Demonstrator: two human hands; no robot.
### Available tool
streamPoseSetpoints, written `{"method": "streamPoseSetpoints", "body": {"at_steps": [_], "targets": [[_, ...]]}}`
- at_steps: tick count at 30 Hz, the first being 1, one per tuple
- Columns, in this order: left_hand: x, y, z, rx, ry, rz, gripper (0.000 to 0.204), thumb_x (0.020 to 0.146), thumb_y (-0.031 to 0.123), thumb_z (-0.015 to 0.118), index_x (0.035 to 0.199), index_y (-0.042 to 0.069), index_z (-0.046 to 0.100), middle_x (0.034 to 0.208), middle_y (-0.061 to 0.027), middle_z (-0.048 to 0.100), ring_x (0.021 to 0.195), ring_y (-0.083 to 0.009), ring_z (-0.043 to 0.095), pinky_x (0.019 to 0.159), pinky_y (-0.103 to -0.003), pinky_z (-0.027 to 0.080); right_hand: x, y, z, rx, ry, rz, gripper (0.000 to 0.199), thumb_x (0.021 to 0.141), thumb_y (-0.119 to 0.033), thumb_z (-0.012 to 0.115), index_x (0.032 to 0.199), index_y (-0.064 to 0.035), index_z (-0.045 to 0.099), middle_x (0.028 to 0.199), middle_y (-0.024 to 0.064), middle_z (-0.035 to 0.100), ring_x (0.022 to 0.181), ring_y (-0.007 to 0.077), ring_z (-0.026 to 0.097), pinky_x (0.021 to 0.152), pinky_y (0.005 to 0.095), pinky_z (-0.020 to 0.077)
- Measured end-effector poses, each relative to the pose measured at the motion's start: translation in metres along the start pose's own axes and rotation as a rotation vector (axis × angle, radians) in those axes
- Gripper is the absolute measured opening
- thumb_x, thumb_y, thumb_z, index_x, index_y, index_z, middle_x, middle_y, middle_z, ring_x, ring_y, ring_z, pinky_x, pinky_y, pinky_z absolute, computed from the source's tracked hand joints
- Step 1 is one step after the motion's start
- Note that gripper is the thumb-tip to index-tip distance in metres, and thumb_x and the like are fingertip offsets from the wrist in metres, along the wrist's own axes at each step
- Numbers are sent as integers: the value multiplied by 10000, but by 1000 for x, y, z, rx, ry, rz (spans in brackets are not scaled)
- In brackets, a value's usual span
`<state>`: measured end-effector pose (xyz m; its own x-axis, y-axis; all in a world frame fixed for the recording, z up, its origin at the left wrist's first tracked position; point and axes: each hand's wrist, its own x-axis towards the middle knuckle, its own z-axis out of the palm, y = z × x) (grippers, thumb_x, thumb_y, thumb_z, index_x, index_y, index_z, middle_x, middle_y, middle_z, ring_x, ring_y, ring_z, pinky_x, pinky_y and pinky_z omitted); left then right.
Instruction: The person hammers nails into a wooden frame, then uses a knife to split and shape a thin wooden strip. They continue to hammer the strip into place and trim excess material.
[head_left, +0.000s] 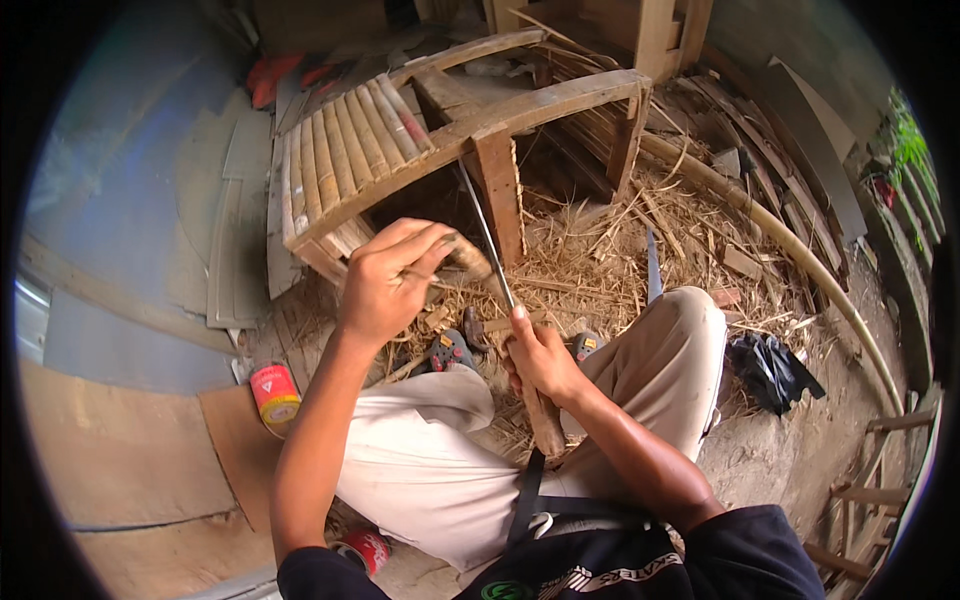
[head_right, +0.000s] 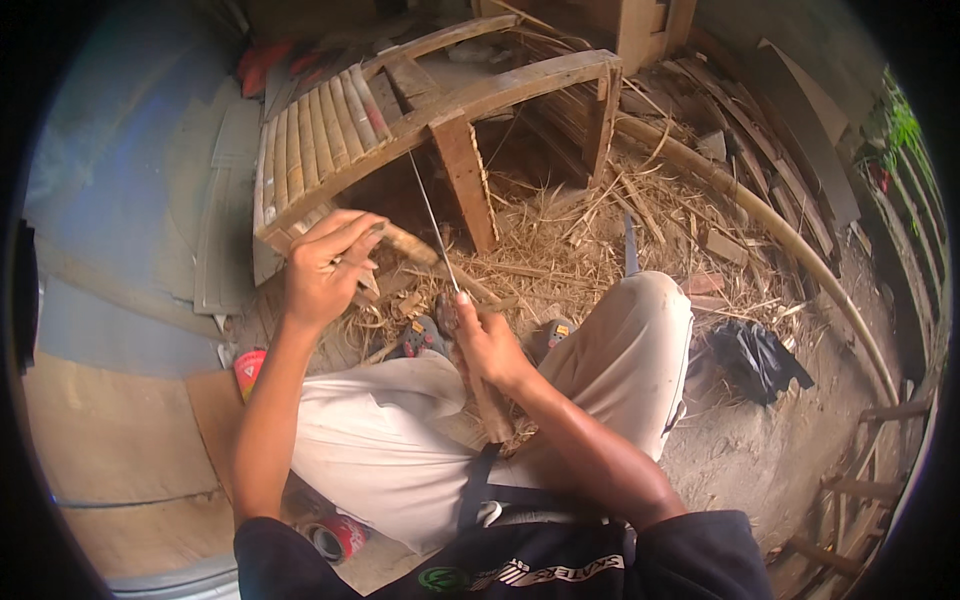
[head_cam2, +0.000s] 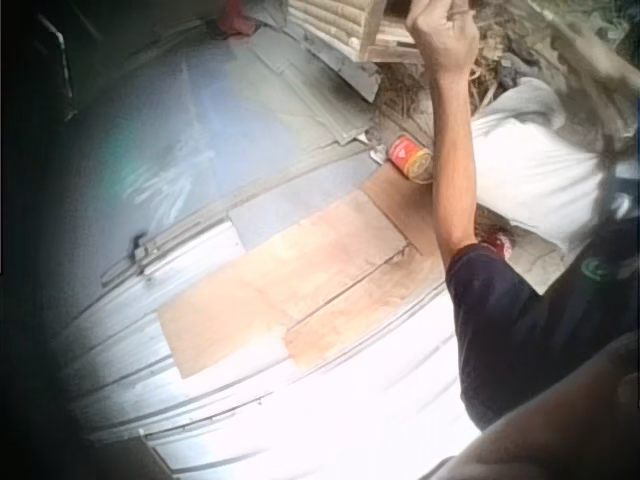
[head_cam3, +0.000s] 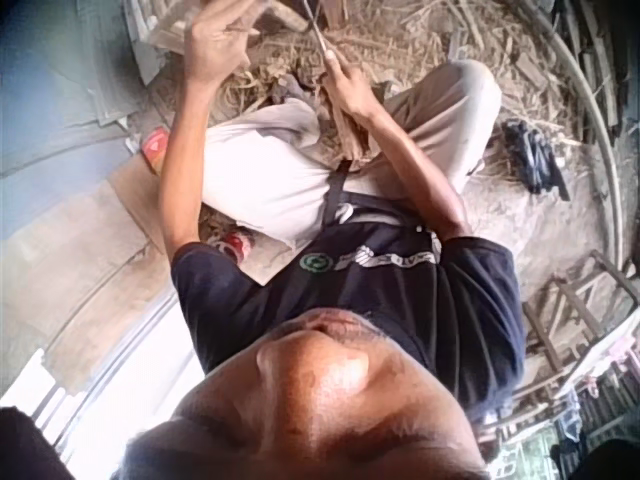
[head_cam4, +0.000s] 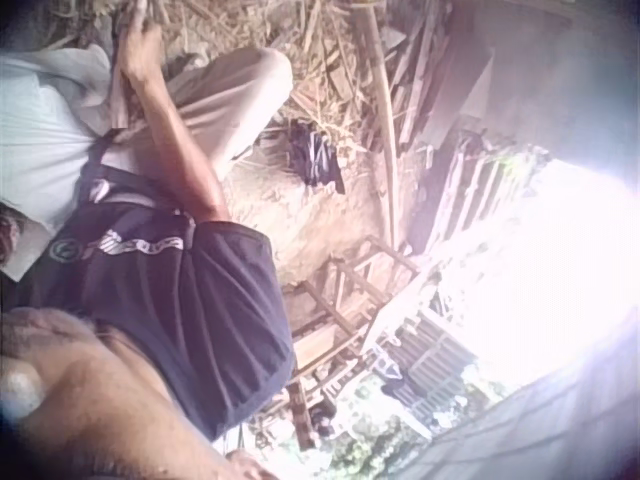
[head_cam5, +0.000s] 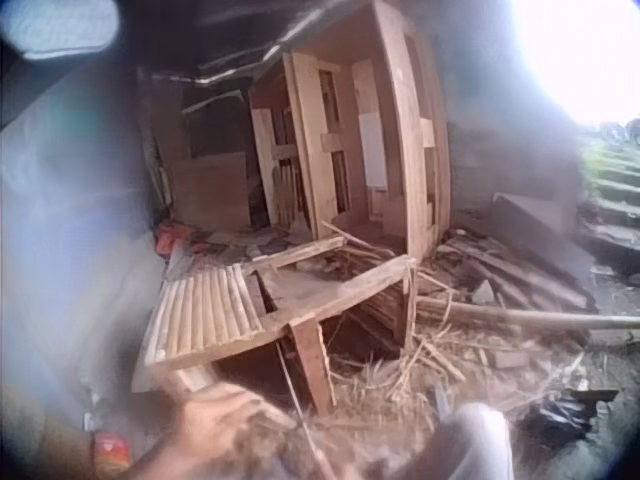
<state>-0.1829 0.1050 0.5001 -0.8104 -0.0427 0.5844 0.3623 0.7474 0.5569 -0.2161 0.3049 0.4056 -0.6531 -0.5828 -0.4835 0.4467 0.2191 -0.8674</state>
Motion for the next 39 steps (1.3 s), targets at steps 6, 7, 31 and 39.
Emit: {"method": "streamPoseSetpoints", "body": {"at_steps": [6, 7, 31, 39], "targets": [[-8, -13, -14, -79, -13, -148, 202, 944, 73, 662, 1111, -31, 709, 1030, -89, 693, 741, -99, 627, 589, -237, 539, 9, 41, 12, 48, -54, -216, 592, 1050, -530, 378, 762, -27, 502, 618, 22, 482, 491, 139, 511, 461, 314, 429], [-7, -14, -16, -37, -28, -156, 201, 946, 71, 659, 1111, -33, 707, 1027, -90, 692, 740, -99, 625, 592, -237, 539, 16, 48, 12, 6, -104, -334, 587, 1052, -521, 383, 754, -29, 500, 610, 18, 474, 488, 141, 508, 460, 314, 428], [34, -14, -33, 349, -66, -286, 243, 953, 146, 644, 1071, -63, 683, 876, -160, 695, 700, -251, 640, 692, -328, 498, 124, 190, -18, -190, 241, 437, 719, 1039, -549, 333, 701, 23, 607, 579, 140, 611, 500, 263, 632, 498, 383, 496], [15, -19, -29, 435, -118, -375, 353, 1003, 228, 533, 794, -56, 537, 722, -224, 579, 666, -402, 567, 626, -455, 426, 46, 97, 17, -150, 6, -16, 626, 1033, -524, 415, 896, 48, 629, 730, 157, 645, 683, 259, 635, 665, 419, 499]]}}
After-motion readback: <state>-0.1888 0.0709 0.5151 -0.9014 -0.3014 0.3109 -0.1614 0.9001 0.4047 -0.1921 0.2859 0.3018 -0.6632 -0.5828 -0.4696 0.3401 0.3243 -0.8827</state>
